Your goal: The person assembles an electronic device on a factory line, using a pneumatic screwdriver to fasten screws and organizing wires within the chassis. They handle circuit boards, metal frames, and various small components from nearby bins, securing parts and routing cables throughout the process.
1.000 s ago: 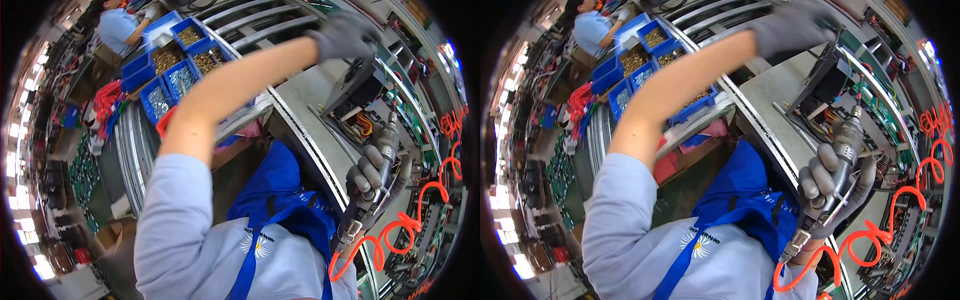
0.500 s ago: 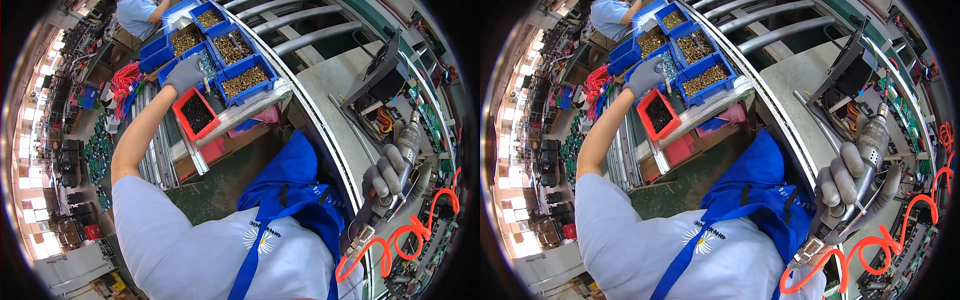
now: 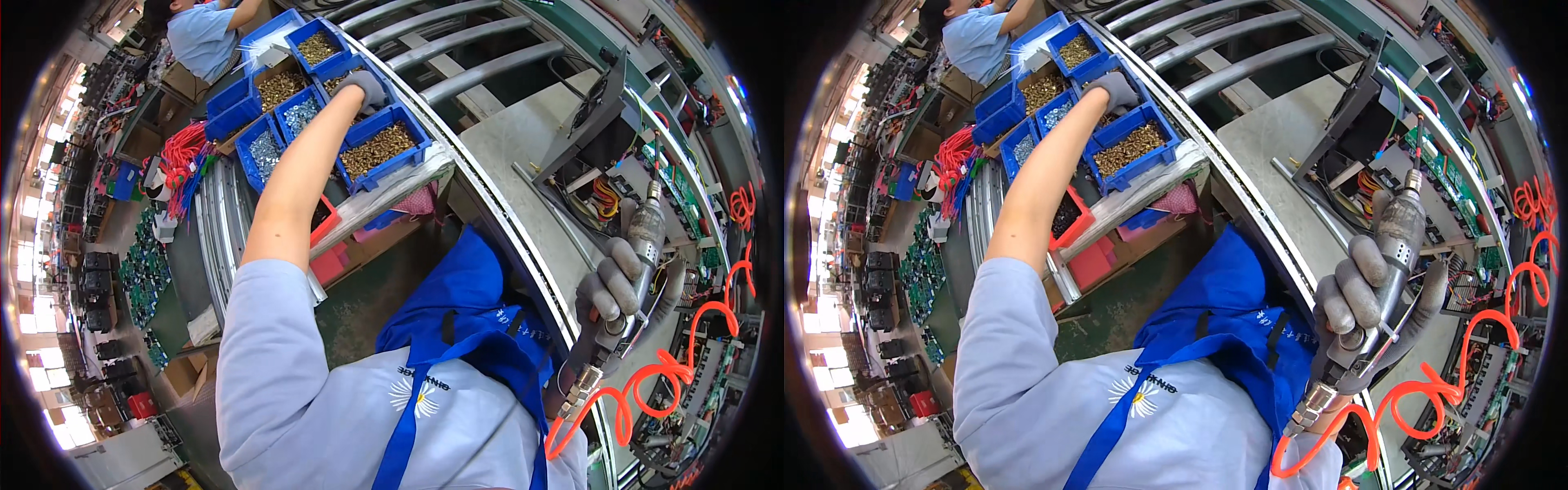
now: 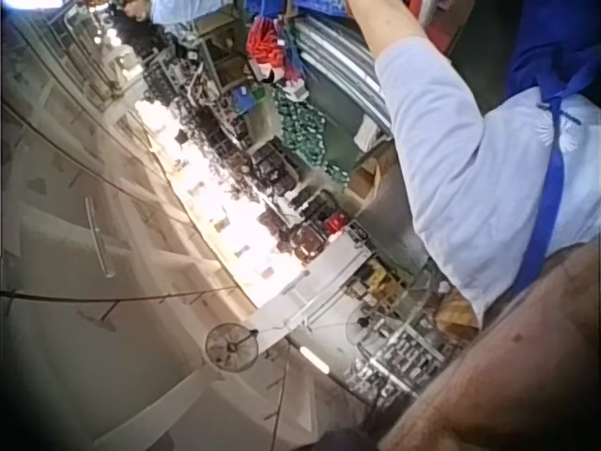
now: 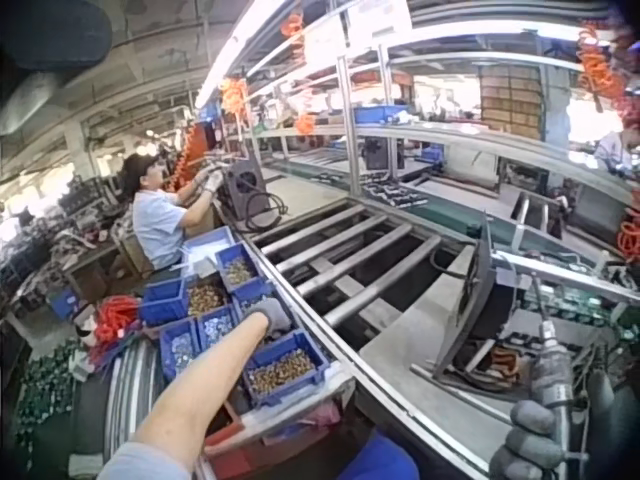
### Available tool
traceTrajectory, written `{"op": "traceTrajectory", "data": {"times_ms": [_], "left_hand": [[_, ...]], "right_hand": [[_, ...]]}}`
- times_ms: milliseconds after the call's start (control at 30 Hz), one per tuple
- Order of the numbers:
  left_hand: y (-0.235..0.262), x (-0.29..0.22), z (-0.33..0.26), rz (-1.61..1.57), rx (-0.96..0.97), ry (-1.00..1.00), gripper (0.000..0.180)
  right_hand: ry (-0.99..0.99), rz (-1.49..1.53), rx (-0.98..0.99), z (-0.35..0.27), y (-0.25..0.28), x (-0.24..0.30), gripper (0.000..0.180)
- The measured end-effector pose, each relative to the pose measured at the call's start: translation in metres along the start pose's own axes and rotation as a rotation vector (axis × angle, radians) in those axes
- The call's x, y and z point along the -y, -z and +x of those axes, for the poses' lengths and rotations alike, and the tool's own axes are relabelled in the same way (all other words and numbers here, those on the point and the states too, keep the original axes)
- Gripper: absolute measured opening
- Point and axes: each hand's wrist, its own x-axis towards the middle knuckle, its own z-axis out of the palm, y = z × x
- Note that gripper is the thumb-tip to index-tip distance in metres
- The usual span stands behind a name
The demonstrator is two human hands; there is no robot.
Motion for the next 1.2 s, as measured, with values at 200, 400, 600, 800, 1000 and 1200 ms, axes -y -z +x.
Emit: {"op": "traceTrajectory", "data": {"times_ms": [200, 400, 600, 800, 1000, 1200], "left_hand": [[-0.001, 0.06, 0.055, 0.551, 0.1, -0.24, 0.023], [-0.022, 0.051, 0.077, -0.067, -0.196, 0.317, 0.036], [-0.017, 0.042, 0.082, 0.028, 0.004, 0.311, 0.037], [0.03, 0.021, 0.013, 0.358, 0.099, -0.199, 0.017], [0.046, 0.072, -0.045, -0.687, 0.091, 0.091, 0.015], [0.03, -0.019, -0.104, -1.337, 0.347, -0.528, 0.026]], "right_hand": [[-0.001, 0.028, 0.007, -0.003, -0.004, 0.0, 0.078], [-0.023, 0.028, -0.009, -0.005, -0.007, 0.007, 0.073], [-0.022, 0.034, 0.0, -0.006, 0.0, 0.01, 0.071], [-0.018, 0.069, 0.017, -0.006, 0.005, 0.017, 0.073], [-0.004, 0.084, 0.011, -0.01, 0.002, 0.008, 0.073], [-0.019, 0.085, 0.033, -0.006, 0.015, 0.01, 0.067]]}}
